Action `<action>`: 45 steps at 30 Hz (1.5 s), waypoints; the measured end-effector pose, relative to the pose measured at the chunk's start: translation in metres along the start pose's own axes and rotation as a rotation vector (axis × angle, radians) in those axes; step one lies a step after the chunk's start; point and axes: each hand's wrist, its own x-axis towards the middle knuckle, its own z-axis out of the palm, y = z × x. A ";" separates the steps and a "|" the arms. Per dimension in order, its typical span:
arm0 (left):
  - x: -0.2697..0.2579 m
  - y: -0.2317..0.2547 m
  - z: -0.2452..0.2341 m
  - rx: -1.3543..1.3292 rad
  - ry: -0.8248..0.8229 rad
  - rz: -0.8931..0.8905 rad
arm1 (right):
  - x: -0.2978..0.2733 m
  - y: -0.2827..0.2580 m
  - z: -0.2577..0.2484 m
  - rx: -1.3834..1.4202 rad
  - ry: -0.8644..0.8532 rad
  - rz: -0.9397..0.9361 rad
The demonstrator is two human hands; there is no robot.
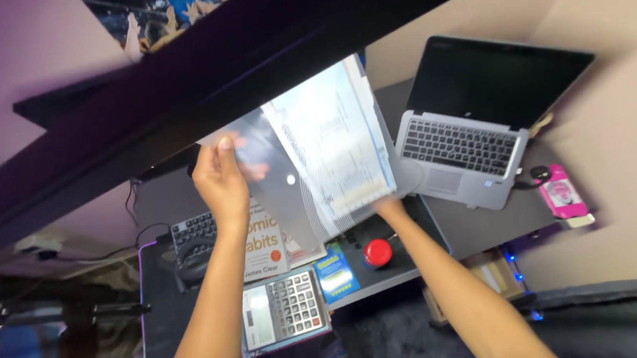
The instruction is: Organizing various items on a desk into a drawer.
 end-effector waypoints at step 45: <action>-0.565 -0.295 0.137 -0.063 -0.413 -1.397 | -0.501 0.075 -0.347 0.978 0.107 1.195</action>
